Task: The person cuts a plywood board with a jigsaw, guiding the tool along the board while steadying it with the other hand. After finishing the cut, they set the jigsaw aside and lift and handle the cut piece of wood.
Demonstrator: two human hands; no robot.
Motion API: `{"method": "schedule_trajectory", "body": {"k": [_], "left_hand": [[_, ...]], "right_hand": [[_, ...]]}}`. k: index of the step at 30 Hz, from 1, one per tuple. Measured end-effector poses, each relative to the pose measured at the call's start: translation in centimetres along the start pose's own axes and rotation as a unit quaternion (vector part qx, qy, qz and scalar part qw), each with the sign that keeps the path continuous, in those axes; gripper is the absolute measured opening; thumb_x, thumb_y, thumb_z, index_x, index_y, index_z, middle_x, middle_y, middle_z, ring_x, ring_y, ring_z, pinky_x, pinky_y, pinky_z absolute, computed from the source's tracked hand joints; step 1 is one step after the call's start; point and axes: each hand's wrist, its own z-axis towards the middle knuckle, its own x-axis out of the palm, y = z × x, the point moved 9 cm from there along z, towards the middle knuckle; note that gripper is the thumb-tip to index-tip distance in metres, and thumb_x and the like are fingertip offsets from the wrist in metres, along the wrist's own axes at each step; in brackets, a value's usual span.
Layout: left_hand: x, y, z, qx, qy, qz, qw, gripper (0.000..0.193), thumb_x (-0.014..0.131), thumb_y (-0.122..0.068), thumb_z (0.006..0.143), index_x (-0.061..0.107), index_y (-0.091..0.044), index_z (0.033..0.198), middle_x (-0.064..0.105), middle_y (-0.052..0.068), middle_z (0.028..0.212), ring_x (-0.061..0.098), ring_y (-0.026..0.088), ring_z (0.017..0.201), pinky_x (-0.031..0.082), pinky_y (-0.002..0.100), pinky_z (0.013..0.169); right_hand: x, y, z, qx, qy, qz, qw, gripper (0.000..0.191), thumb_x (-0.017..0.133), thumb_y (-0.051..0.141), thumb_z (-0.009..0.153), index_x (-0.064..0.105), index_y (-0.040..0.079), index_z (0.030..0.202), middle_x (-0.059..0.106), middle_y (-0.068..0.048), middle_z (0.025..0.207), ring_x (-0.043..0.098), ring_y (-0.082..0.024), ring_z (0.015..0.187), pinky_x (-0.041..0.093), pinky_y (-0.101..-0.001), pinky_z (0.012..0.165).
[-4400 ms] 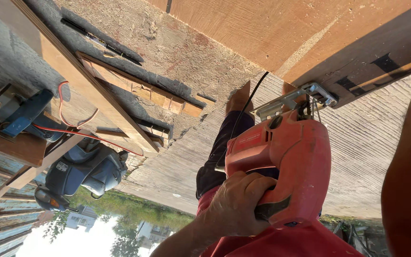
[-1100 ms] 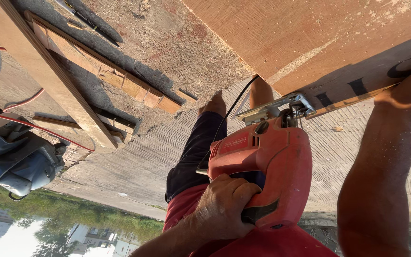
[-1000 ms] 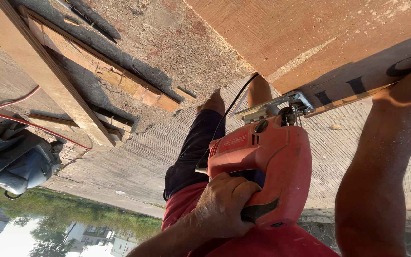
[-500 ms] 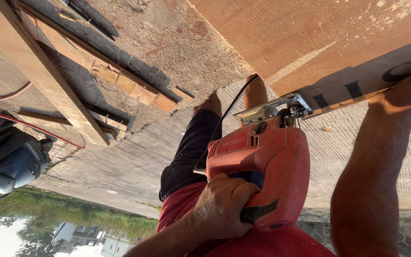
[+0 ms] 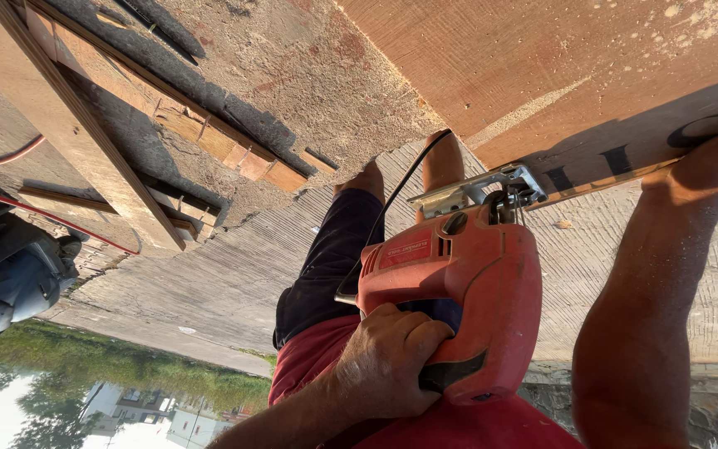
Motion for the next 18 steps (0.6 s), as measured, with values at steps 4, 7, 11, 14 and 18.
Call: {"method": "schedule_trajectory", "body": {"k": [4,7,11,14,18], "left_hand": [[-0.03,-0.12,0.04,0.004,0.003,0.003,1.000,0.048,0.086,-0.023,0.073,0.065,-0.004,0.112,0.069,0.011,0.091,0.069,0.029,0.080,0.050,0.043,0.074],[0.04,-0.16,0.10,0.002,0.005,0.004,1.000,0.048,0.086,-0.024,0.074,0.064,-0.004,0.112,0.069,0.011,0.091,0.069,0.029,0.080,0.050,0.043,0.074],[0.01,-0.25,0.20,0.001,0.004,0.003,1.000,0.048,0.086,-0.024,0.074,0.064,-0.004,0.112,0.069,0.011,0.091,0.069,0.030,0.079,0.050,0.043,0.073],[-0.03,-0.32,0.25,-0.001,0.006,0.003,1.000,0.047,0.086,-0.024,0.074,0.065,-0.005,0.111,0.069,0.011,0.090,0.069,0.030,0.079,0.050,0.043,0.072],[-0.42,-0.65,0.37,0.013,-0.004,0.008,1.000,0.048,0.086,-0.024,0.075,0.064,-0.004,0.113,0.068,0.011,0.091,0.069,0.030,0.080,0.050,0.043,0.074]], "right_hand": [[0.00,0.01,0.03,-0.002,-0.002,-0.001,1.000,0.050,0.043,0.050,0.123,0.059,0.002,0.118,0.067,-0.012,0.099,0.072,-0.024,0.089,0.061,-0.0356,0.086],[0.05,0.02,0.04,-0.002,-0.002,0.000,1.000,0.050,0.043,0.050,0.123,0.059,0.002,0.118,0.067,-0.012,0.099,0.072,-0.024,0.089,0.061,-0.0356,0.086],[0.08,0.05,0.07,-0.003,-0.004,0.000,1.000,0.050,0.043,0.049,0.123,0.059,0.002,0.118,0.067,-0.012,0.099,0.072,-0.024,0.090,0.061,-0.0356,0.086],[0.11,0.08,0.10,-0.005,-0.004,0.000,1.000,0.050,0.043,0.049,0.123,0.059,0.002,0.118,0.067,-0.012,0.099,0.072,-0.024,0.090,0.061,-0.0356,0.086],[0.09,0.13,0.08,-0.005,-0.003,-0.001,1.000,0.050,0.042,0.049,0.123,0.059,0.002,0.118,0.067,-0.013,0.099,0.072,-0.024,0.090,0.061,-0.0356,0.086]]}}
